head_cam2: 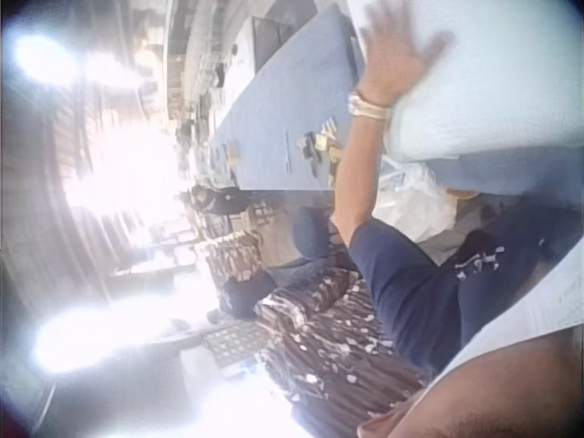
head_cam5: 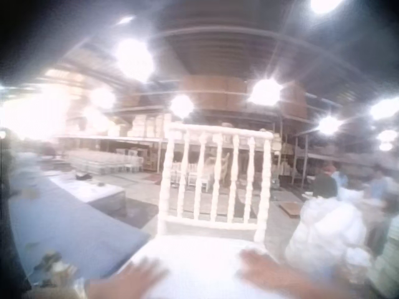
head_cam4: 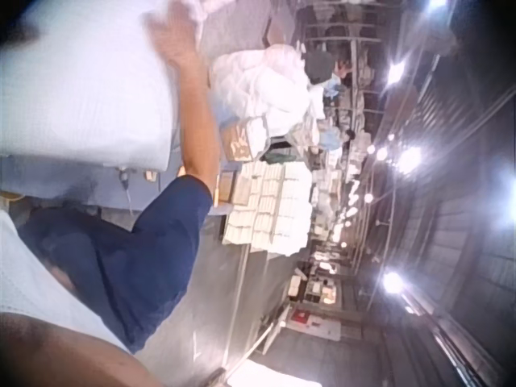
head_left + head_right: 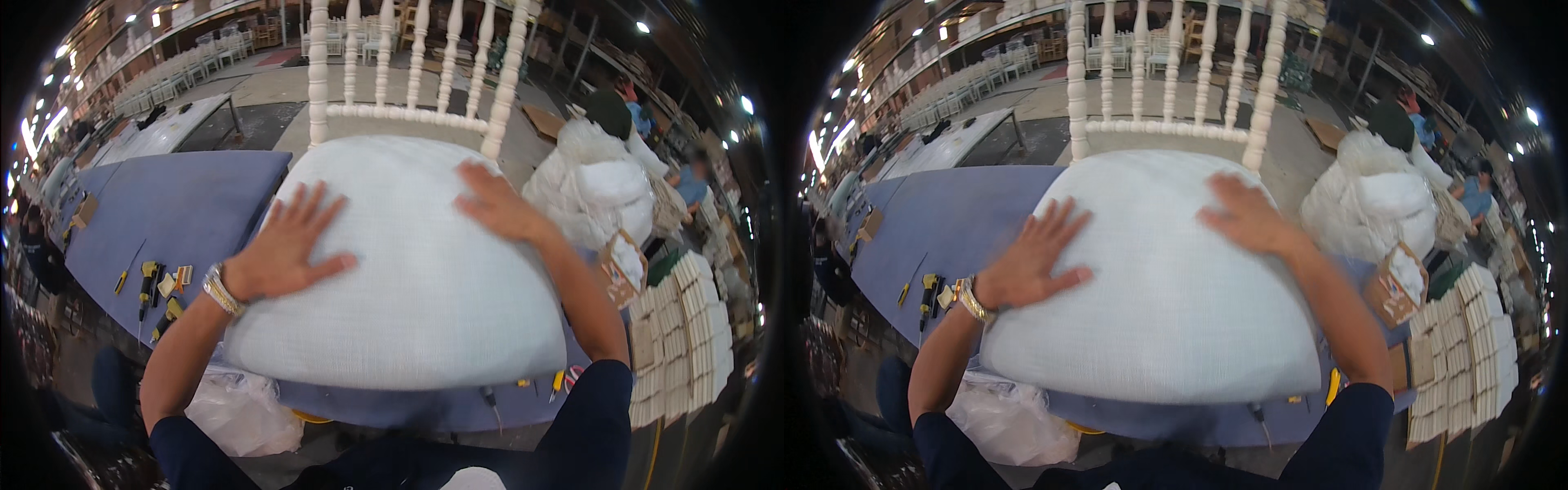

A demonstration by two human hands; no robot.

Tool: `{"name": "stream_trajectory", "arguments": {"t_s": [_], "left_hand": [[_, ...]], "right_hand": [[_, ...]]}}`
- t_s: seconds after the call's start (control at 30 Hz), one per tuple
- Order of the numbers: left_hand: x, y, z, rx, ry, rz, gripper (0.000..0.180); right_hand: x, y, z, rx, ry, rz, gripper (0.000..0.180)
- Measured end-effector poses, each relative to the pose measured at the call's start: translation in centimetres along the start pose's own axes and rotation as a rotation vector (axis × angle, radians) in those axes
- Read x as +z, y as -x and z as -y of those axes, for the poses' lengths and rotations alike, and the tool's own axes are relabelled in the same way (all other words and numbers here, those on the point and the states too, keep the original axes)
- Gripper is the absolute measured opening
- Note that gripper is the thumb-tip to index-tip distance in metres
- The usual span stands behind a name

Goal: The person staples white fabric onto the underside of a white wooden chair seat using a pneumatic staple gun. They repeatedly pull and smooth the fabric, then fire staples along the perimeter. The person also uses a yellow utility knife to trim excess fabric and a screwdriver to tuck edges before continuing to staple.

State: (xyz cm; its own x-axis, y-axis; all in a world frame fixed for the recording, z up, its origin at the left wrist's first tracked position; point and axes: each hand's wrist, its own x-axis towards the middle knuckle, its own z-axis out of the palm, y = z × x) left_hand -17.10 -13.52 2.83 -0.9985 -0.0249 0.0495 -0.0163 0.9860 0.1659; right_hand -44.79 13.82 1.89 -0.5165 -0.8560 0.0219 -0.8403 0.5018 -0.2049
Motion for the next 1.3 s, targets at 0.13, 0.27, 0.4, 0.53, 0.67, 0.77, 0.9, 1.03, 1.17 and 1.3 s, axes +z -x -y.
{"name": "stream_trajectory", "arguments": {"t_s": [0.13,0.27,0.4,0.53,0.67,0.77,0.9,1.03,1.17,1.3], "left_hand": [[1.1,0.1,-4.5,0.264,-0.014,-0.073,0.1],[-0.3,0.1,-5.8,0.34,-0.089,0.001,0.103],[-0.7,-0.5,-6.3,0.377,-0.023,0.039,0.105],[-1.5,-0.5,-5.9,0.354,0.0,0.109,0.105],[-0.9,0.0,-1.3,0.251,0.043,0.065,0.099],[0.7,2.3,3.4,0.084,0.291,-0.154,0.086],[1.5,3.3,6.6,0.061,0.659,-0.325,0.079],[5.5,5.3,7.6,-0.009,1.072,-0.391,0.072],[13.5,7.6,9.0,-0.262,1.794,-0.47,0.074],[15.3,10.5,10.5,-0.311,1.862,-0.471,0.075]], "right_hand": [[0.5,-4.6,9.8,-0.595,0.089,0.06,0.087],[0.3,-15.8,8.1,-0.617,-0.122,0.26,0.077],[1.3,-23.0,7.9,-0.51,-0.051,0.262,0.076],[0.1,-21.4,1.8,-0.199,-0.121,0.276,0.077],[0.3,-8.6,-6.8,0.047,-0.187,0.037,0.079],[2.1,1.7,-7.9,0.175,-0.593,-0.218,0.081],[5.9,13.5,-3.4,0.268,-1.139,-0.322,0.089],[11.3,22.9,-7.6,0.459,-1.272,-0.274,0.089],[4.6,22.7,-4.2,0.102,-1.248,-0.621,0.082],[2.9,18.3,-3.8,0.27,-0.668,-0.431,0.078]]}}
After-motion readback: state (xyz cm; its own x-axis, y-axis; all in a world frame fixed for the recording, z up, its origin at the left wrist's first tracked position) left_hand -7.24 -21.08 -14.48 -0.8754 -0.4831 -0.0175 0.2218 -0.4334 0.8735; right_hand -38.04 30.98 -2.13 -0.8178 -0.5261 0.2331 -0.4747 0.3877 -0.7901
